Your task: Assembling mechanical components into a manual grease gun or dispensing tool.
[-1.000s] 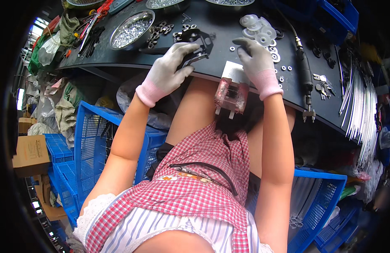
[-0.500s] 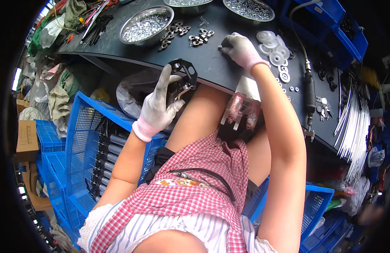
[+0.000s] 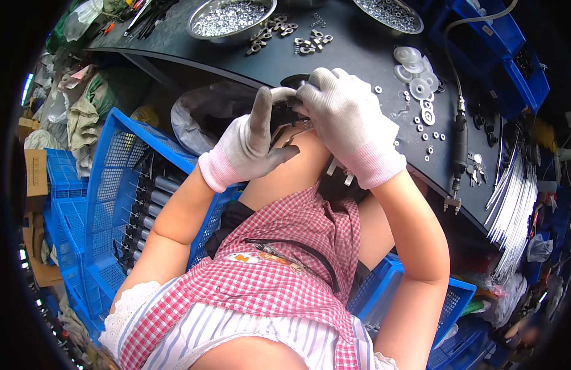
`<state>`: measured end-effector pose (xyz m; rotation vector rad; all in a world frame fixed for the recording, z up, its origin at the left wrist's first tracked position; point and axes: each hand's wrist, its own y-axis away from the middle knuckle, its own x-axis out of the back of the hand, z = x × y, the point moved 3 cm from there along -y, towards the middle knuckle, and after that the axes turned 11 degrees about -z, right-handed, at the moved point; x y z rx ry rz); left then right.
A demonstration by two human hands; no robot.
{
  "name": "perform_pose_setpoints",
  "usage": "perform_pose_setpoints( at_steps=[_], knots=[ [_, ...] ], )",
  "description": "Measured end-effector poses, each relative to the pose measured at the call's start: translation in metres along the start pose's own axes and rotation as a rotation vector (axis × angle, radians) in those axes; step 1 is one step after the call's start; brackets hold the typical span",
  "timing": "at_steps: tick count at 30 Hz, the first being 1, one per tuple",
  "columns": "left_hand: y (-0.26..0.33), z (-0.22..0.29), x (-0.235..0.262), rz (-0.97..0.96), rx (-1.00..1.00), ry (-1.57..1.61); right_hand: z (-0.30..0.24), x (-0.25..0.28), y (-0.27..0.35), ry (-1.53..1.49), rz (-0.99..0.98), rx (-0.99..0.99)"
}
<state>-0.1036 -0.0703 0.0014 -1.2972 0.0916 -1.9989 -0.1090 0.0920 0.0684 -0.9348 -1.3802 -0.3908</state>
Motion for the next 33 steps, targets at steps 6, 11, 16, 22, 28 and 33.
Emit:
perform_pose_setpoints(
  at_steps=[6, 11, 16, 22, 28, 33],
  knots=[
    [-0.002, 0.004, 0.001, 0.002, -0.017, 0.021, -0.001, -0.001, 0.002, 0.11, 0.005, -0.05],
    [-0.006, 0.014, 0.0, 0.0, 0.089, -0.121, 0.005, 0.001, 0.005, -0.009, 0.004, -0.028],
    [-0.012, 0.019, 0.001, 0.064, 0.055, -0.052, 0.005, 0.006, 0.005, -0.068, -0.032, -0.05],
    [-0.016, 0.022, -0.005, 0.052, 0.114, -0.064, 0.001, 0.004, 0.013, -0.081, -0.012, -0.14],
    [-0.015, 0.015, -0.007, 0.025, 0.136, -0.085, 0.003, 0.002, 0.014, -0.118, -0.108, -0.223],
    [-0.016, 0.021, 0.0, 0.145, 0.086, -0.04, -0.006, 0.014, 0.025, -0.311, 0.166, -0.259]
  ],
)
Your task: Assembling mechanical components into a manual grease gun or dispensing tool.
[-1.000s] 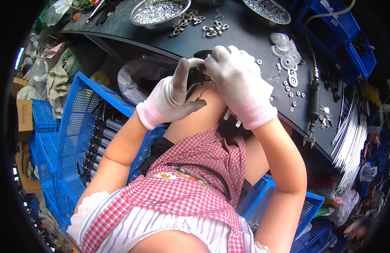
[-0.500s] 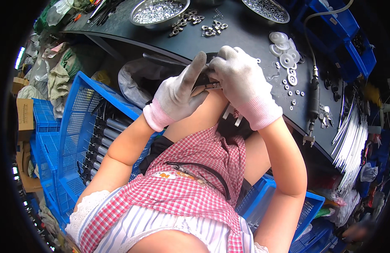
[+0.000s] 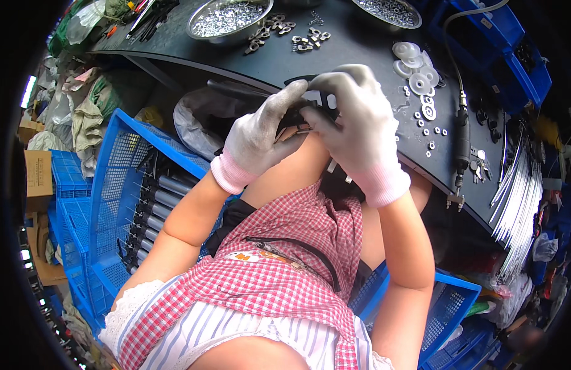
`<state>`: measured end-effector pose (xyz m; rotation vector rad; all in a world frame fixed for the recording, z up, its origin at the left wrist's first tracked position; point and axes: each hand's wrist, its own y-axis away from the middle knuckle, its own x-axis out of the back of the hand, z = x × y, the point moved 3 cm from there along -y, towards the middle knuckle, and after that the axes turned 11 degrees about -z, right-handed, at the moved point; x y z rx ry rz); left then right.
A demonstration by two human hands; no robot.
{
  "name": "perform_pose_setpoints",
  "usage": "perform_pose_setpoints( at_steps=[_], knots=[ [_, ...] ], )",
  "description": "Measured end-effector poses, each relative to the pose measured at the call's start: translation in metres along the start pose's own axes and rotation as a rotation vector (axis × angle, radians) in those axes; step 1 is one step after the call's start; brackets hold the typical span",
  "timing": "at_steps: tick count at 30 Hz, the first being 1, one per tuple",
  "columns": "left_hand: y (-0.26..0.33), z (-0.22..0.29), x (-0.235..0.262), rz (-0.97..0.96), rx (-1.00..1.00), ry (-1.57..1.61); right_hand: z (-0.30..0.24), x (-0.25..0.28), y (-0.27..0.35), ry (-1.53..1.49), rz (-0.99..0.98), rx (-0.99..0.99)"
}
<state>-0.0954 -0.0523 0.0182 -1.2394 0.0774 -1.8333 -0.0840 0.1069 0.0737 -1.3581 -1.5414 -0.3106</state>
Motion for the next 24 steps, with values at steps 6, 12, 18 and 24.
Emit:
perform_pose_setpoints(
  at_steps=[6, 12, 18, 24],
  knots=[
    [-0.008, 0.02, 0.006, 0.091, -0.049, 0.037, 0.01, 0.0, 0.054, -0.79, 0.398, -0.357],
    [-0.018, 0.033, -0.007, 0.062, -0.105, 0.074, 0.011, -0.024, 0.069, -1.127, 0.267, -0.517],
    [-0.025, 0.038, -0.023, -0.093, -0.173, -0.094, 0.01, -0.01, 0.06, -1.063, 0.363, -0.567],
    [-0.026, 0.039, -0.029, -0.083, -0.195, -0.087, 0.004, -0.019, 0.062, -1.239, 0.576, -0.575]
  ],
)
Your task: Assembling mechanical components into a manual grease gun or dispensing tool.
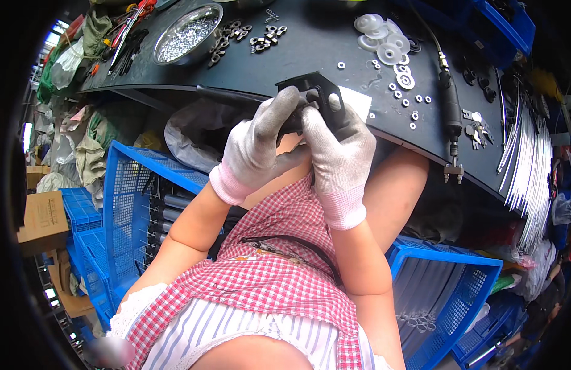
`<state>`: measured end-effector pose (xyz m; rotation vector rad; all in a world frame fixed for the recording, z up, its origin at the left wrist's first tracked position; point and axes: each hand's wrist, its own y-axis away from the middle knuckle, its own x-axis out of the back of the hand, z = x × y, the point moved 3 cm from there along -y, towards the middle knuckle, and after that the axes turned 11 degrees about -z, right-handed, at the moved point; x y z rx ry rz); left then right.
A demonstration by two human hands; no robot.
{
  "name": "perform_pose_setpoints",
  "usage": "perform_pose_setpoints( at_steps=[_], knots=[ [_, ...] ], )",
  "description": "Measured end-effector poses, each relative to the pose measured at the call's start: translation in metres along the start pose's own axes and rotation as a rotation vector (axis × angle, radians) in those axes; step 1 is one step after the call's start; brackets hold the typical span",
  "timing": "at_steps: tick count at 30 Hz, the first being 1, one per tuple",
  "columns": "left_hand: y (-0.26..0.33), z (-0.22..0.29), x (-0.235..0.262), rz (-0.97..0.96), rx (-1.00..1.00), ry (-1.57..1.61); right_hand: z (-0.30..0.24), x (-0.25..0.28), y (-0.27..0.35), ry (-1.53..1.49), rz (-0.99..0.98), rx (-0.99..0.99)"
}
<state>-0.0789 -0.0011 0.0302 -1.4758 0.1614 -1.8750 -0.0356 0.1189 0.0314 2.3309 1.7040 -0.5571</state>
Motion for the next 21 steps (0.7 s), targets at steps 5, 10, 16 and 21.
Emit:
perform_pose_setpoints(
  at_steps=[5, 10, 16, 21],
  knots=[
    [0.0, -0.001, 0.0, 0.096, 0.001, 0.03, 0.013, -0.001, 0.002, -0.08, 0.013, -0.001],
    [0.001, -0.001, -0.002, 0.106, -0.005, 0.032, 0.018, -0.009, 0.002, -0.115, 0.083, 0.036],
    [0.0, 0.0, -0.003, 0.1, -0.009, 0.042, 0.026, -0.014, 0.001, -0.249, 0.145, 0.095],
    [0.003, -0.001, -0.005, 0.113, -0.003, 0.053, 0.027, -0.012, 0.002, -0.14, 0.148, 0.127]
  ],
)
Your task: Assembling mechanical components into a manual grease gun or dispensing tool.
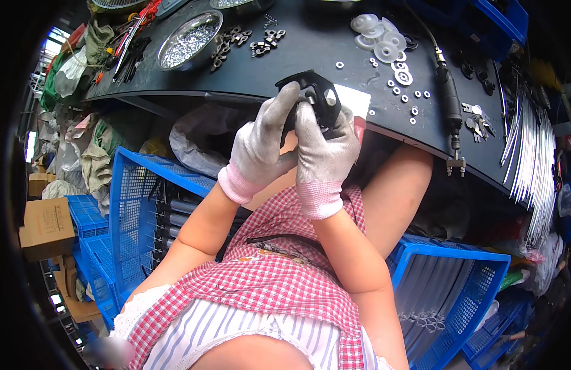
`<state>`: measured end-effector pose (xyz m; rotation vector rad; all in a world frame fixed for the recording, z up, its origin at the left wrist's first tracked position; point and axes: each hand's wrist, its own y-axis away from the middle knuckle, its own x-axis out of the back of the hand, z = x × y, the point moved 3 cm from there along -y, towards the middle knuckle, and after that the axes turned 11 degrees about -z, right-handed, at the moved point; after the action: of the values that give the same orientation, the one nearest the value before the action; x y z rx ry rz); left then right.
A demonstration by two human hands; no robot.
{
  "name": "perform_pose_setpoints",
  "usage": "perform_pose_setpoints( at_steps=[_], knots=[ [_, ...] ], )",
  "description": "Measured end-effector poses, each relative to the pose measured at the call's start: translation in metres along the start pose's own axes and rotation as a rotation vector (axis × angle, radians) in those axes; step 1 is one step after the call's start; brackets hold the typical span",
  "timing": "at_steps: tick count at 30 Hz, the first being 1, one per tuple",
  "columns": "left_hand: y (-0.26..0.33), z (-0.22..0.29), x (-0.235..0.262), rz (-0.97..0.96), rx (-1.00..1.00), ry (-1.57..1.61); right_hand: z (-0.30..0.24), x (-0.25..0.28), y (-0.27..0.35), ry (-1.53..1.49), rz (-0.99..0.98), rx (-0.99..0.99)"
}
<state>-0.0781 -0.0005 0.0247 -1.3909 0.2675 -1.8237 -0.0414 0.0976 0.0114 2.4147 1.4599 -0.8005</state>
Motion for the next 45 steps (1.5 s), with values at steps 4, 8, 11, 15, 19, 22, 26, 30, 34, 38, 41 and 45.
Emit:
perform_pose_setpoints(
  at_steps=[4, 8, 11, 15, 19, 22, 26, 30, 34, 38, 41, 45],
  knots=[
    [0.0, 0.001, 0.001, -0.011, 0.036, 0.004, -0.001, 0.002, 0.002, 0.07, -0.013, 0.01],
    [0.0, 0.004, 0.004, -0.009, 0.02, -0.003, -0.004, 0.004, 0.002, 0.093, -0.039, -0.011],
    [0.003, 0.003, 0.005, 0.007, 0.035, 0.011, -0.011, 0.007, 0.001, 0.238, -0.131, -0.002],
    [0.0, 0.002, 0.004, 0.005, 0.009, -0.039, -0.016, 0.007, -0.002, 0.239, -0.151, -0.072],
    [0.005, -0.001, -0.003, 0.006, -0.004, -0.024, -0.012, 0.009, -0.001, 0.069, -0.11, -0.11],
    [0.008, -0.003, -0.004, 0.031, -0.043, -0.024, -0.01, 0.009, -0.001, 0.091, -0.061, -0.088],
    [0.009, -0.001, -0.005, 0.037, -0.089, -0.018, -0.005, 0.007, 0.005, 0.013, 0.0, -0.095],
    [0.006, 0.002, -0.004, 0.008, -0.033, 0.032, -0.004, -0.002, 0.009, 0.001, 0.004, -0.059],
    [0.002, 0.007, -0.002, -0.014, -0.047, -0.003, -0.007, 0.001, 0.008, 0.024, 0.006, -0.038],
    [0.005, 0.007, -0.004, -0.01, -0.003, 0.045, -0.006, 0.004, 0.01, -0.004, 0.017, -0.051],
    [0.006, 0.009, -0.005, 0.015, 0.022, 0.065, -0.009, 0.002, 0.013, 0.011, 0.04, -0.036],
    [0.005, 0.01, -0.005, 0.029, 0.025, 0.029, -0.009, 0.001, 0.013, 0.009, 0.04, -0.025]
  ],
)
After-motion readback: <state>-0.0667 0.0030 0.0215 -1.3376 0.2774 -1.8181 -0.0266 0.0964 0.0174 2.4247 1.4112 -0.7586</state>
